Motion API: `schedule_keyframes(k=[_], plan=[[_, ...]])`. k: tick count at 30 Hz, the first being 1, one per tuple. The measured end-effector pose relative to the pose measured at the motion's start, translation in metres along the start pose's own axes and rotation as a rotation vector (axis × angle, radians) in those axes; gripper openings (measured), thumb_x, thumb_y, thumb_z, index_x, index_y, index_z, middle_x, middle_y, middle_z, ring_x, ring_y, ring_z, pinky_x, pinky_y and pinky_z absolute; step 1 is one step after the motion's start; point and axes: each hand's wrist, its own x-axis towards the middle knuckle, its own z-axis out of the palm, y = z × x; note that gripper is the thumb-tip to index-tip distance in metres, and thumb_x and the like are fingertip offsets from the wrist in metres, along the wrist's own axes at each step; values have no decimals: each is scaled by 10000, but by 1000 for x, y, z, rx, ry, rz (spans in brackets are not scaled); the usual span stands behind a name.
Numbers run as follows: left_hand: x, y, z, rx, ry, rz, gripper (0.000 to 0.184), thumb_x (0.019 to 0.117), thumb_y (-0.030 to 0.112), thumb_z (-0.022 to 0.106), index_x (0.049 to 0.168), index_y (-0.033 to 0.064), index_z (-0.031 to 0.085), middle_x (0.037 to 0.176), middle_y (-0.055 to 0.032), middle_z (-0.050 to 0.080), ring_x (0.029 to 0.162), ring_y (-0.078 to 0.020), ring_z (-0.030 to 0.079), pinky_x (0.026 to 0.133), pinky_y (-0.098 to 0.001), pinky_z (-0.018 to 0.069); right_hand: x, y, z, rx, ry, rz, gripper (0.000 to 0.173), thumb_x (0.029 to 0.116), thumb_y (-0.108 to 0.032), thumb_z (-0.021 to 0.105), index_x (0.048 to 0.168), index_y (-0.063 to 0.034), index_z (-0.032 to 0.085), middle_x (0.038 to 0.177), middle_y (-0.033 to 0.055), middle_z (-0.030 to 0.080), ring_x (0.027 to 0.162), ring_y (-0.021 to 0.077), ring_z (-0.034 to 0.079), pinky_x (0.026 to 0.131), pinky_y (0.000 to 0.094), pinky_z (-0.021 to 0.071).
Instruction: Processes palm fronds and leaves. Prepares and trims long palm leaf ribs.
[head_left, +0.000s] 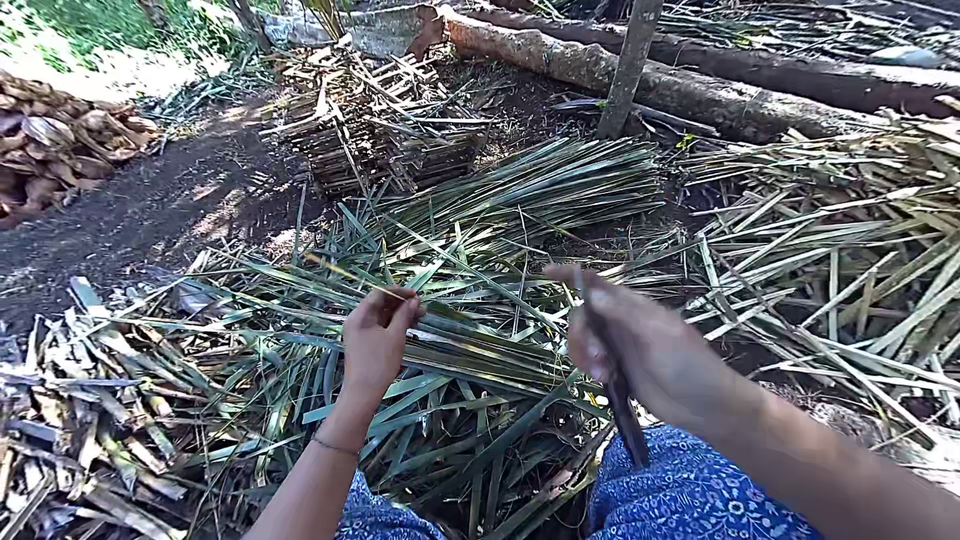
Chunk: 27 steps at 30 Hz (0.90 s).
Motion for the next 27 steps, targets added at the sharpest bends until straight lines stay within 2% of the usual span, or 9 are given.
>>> schedule_keyframes(k=[2,4,8,12,14,19,22,24,27], plan=[[-8,17,5,-303,75,-32,167,948,-49,638,1059,76,632,906,19,731,791,-81,725,779,-279,628,1,13,6,-16,-133,240,371,1080,-224,313,1372,-118,516,703,-60,535,553,9,516,532,155,464],[-16,30,10,-479,111,-35,212,937,-83,616,984,121,646,901,12,752,785,-98,730,770,-278,626,4,19,12,-8,-235,332,379,1080,-226,333,1407,-121,495,740,-62,537,576,14,531,538,160,477],[-32,51,22,-577,134,-62,246,924,-114,594,925,127,640,877,-11,767,762,-108,742,744,-264,628,8,21,19,115,-299,220,375,1070,-192,350,1422,-117,455,737,-55,561,596,18,568,566,151,504],[-44,67,35,-657,97,-122,222,930,-100,599,909,116,649,855,-31,764,752,-108,741,743,-255,625,10,25,25,159,-316,121,192,1068,-143,389,1215,-130,513,744,-64,619,614,9,605,578,147,522],[-46,73,39,-696,90,-140,209,933,-99,600,906,102,649,865,-49,768,767,-118,749,756,-262,629,11,26,25,145,-327,89,159,1064,-133,406,1180,-128,515,744,-72,630,613,-4,604,570,135,514],[-50,78,44,-733,73,-151,199,923,-92,618,888,102,642,882,-64,764,778,-121,745,750,-256,623,10,26,26,60,-341,56,154,1062,-123,435,1188,-118,523,746,-98,601,600,-34,554,559,111,473],[-54,82,48,-768,67,-222,188,940,-94,595,881,83,618,868,-63,748,749,-118,735,738,-260,624,11,26,24,30,-305,39,306,1066,-132,418,1356,-117,514,744,-87,572,582,-31,525,532,107,447],[-55,82,49,-783,65,-247,193,931,-112,596,867,69,616,852,-66,736,732,-125,726,740,-266,624,12,23,22,30,-268,57,305,1068,-135,406,1346,-111,531,724,-75,562,560,-29,509,516,102,433],[-57,76,51,-780,49,-174,217,886,-137,626,858,78,626,868,-65,744,778,-128,733,775,-278,624,12,18,18,64,-250,109,336,1063,-139,407,1360,-105,561,711,-68,542,540,-28,493,499,98,419]])
